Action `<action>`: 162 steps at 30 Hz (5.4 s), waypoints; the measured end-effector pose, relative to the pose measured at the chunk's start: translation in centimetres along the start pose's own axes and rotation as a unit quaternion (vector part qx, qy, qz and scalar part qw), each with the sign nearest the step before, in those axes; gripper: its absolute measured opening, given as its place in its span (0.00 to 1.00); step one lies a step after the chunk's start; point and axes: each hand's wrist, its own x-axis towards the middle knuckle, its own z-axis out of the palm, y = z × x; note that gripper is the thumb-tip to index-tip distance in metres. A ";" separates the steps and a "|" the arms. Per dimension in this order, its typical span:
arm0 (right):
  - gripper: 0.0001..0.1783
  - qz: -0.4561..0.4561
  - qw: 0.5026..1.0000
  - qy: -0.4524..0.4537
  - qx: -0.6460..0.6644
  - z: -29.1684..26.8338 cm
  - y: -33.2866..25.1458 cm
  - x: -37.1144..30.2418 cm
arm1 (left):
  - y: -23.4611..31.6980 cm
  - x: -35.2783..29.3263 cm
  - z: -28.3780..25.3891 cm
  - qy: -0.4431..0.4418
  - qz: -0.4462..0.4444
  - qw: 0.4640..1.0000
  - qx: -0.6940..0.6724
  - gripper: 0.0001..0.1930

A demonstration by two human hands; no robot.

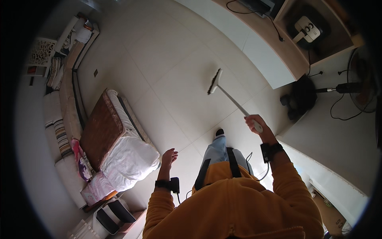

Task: The person sweeps a tiled floor with a broom and dustpan, moving debris into the dustpan and then sweeping around furniture and along the window. The person continues sweeping different areas of the room, including near a sofa and bookshelf.

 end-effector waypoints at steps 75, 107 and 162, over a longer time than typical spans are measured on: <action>0.09 0.365 0.671 0.017 -0.645 31.1 -34.9 22.5 | 11.7 4.8 28.4 0.280 -0.045 0.813 -0.509 0.16; 0.06 0.356 0.562 0.041 -0.745 46.7 -37.7 33.2 | 13.9 1.5 47.8 0.382 -0.120 0.651 -0.645 0.15; 0.05 0.566 0.106 -0.106 -0.811 28.4 -6.1 25.0 | 18.4 4.2 47.5 0.400 -0.089 0.520 -0.750 0.15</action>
